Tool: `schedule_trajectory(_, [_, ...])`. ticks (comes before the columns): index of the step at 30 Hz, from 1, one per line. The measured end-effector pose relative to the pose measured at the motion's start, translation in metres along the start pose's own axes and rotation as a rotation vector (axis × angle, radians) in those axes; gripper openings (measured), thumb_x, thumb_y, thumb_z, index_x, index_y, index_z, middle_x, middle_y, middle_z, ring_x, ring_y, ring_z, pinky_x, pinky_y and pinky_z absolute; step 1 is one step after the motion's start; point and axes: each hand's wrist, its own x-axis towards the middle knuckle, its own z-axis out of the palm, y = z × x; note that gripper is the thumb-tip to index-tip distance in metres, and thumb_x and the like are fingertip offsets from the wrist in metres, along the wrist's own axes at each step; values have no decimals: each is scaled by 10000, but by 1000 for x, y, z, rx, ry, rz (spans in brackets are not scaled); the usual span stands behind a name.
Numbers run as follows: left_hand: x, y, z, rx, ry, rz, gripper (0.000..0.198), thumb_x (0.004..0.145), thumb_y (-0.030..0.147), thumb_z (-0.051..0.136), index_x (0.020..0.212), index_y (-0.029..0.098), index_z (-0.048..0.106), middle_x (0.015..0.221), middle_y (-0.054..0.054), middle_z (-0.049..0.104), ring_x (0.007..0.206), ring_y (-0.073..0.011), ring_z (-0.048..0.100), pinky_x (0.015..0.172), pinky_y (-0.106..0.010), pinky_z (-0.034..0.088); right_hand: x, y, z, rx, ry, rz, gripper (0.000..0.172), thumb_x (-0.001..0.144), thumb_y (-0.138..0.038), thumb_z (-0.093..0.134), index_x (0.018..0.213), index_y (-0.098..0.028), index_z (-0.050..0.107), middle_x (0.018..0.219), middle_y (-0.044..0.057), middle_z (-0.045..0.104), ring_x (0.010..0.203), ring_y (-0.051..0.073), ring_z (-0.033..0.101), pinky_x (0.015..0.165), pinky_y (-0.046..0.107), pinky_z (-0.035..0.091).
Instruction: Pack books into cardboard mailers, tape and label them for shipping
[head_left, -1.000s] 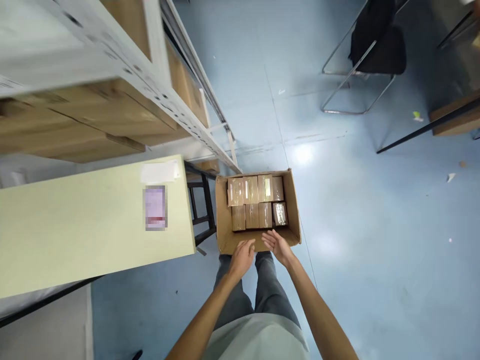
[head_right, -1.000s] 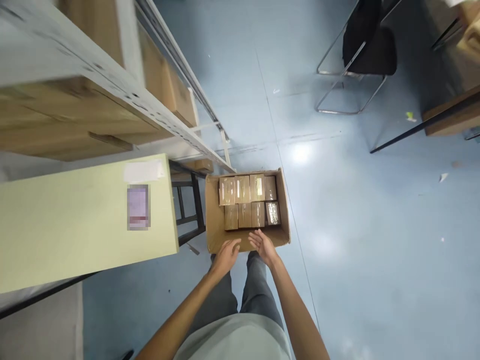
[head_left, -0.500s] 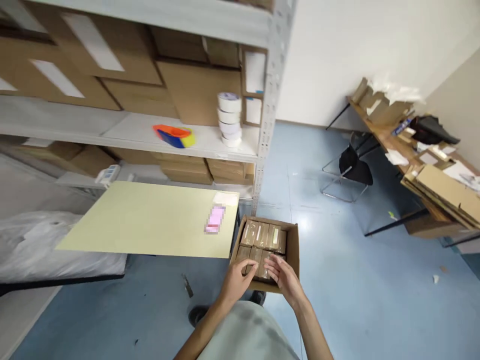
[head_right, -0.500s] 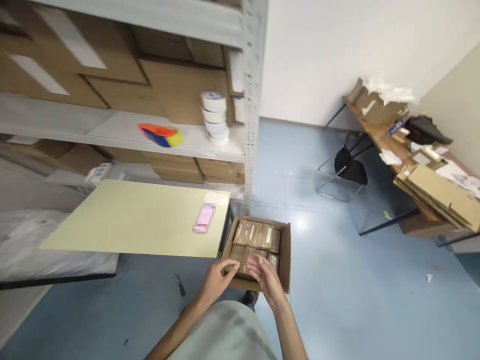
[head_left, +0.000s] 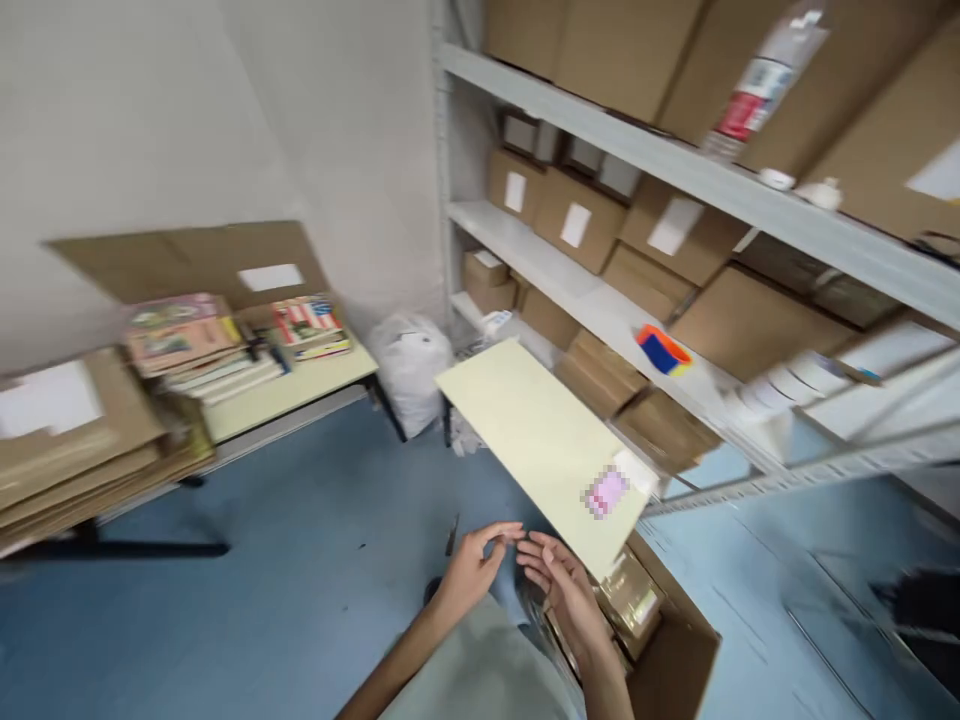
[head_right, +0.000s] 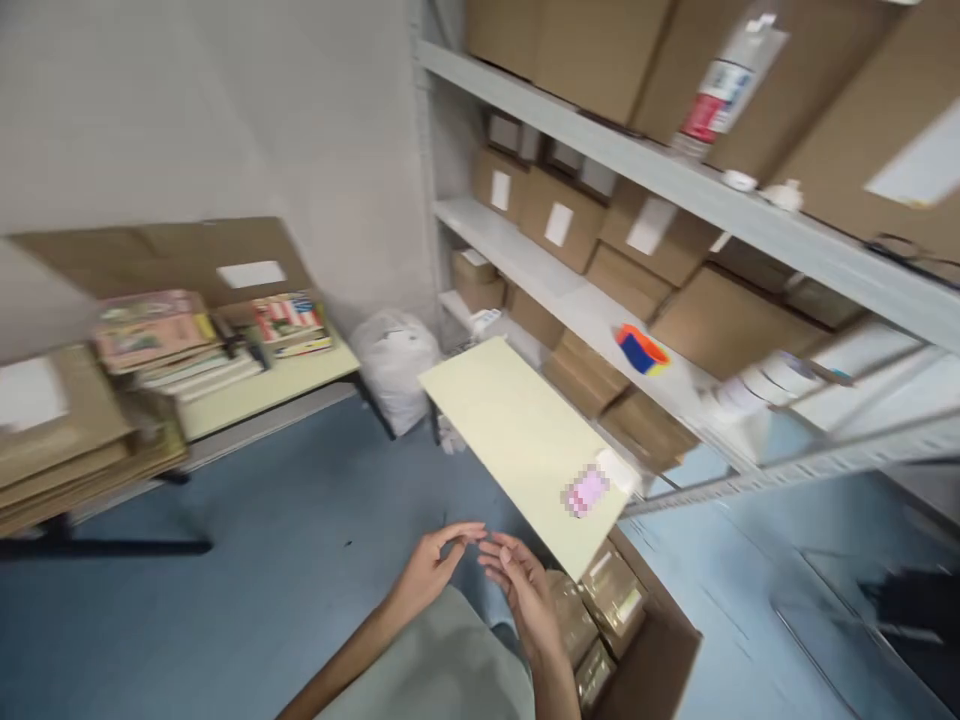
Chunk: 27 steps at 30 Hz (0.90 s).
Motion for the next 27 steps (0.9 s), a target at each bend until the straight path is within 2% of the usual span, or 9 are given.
schedule_trajectory(3, [0,1,-61,-6,156,9,385,992,341,537,1184,207,843,1243,-101,837,1168,-261,801,1126,-415,593,40,-5,63,-109,-146,46,595,822,-663,913,1211,-221,828,1292,150,806,1190,319,755,1096,473,540])
schedule_trajectory(6, [-5,-3,-111,-44,320,4,394,986,343,537,1207,205,832,1233,-100,840,1191,-259,792,1127,-422,594,74,-12,118,-208,-280,91,597,834,-686,892,1205,-223,821,1275,155,810,1179,324,756,1079,481,540])
schedule_trajectory(11, [-16,-12,-172,-114,537,-46,407,1001,473,605,1200,202,833,1200,-120,846,1107,-271,814,1079,-437,623,131,-17,188,-331,-438,158,611,832,-712,878,1204,-232,811,1281,155,811,1182,324,762,1093,489,535])
schedule_trajectory(15, [-9,-17,-218,-149,671,-126,484,986,598,664,1205,203,840,1172,-130,850,1095,-287,819,1067,-437,630,185,-8,236,-360,-518,198,619,825,-720,878,1201,-233,813,1265,158,813,1183,327,765,1084,489,539])
schedule_trajectory(18, [14,-17,-257,-128,757,-168,538,945,667,708,1151,192,854,1079,-129,863,1088,-303,823,1070,-440,629,228,-2,271,-345,-569,231,637,797,-736,890,1193,-242,813,1257,153,816,1171,325,768,1076,493,540])
schedule_trajectory(22, [62,-8,-311,-60,818,-201,576,905,739,708,1034,203,873,1024,-117,867,1046,-315,829,1054,-442,634,284,-9,317,-357,-616,250,618,826,-743,863,1187,-244,810,1251,149,820,1160,325,773,1076,506,536])
schedule_trajectory(27, [124,12,-368,-25,820,-227,587,949,730,653,1115,211,870,1079,-100,865,1095,-318,820,1080,-454,623,352,-29,368,-380,-664,264,640,816,-769,855,1178,-243,811,1235,143,824,1164,327,772,1067,499,547])
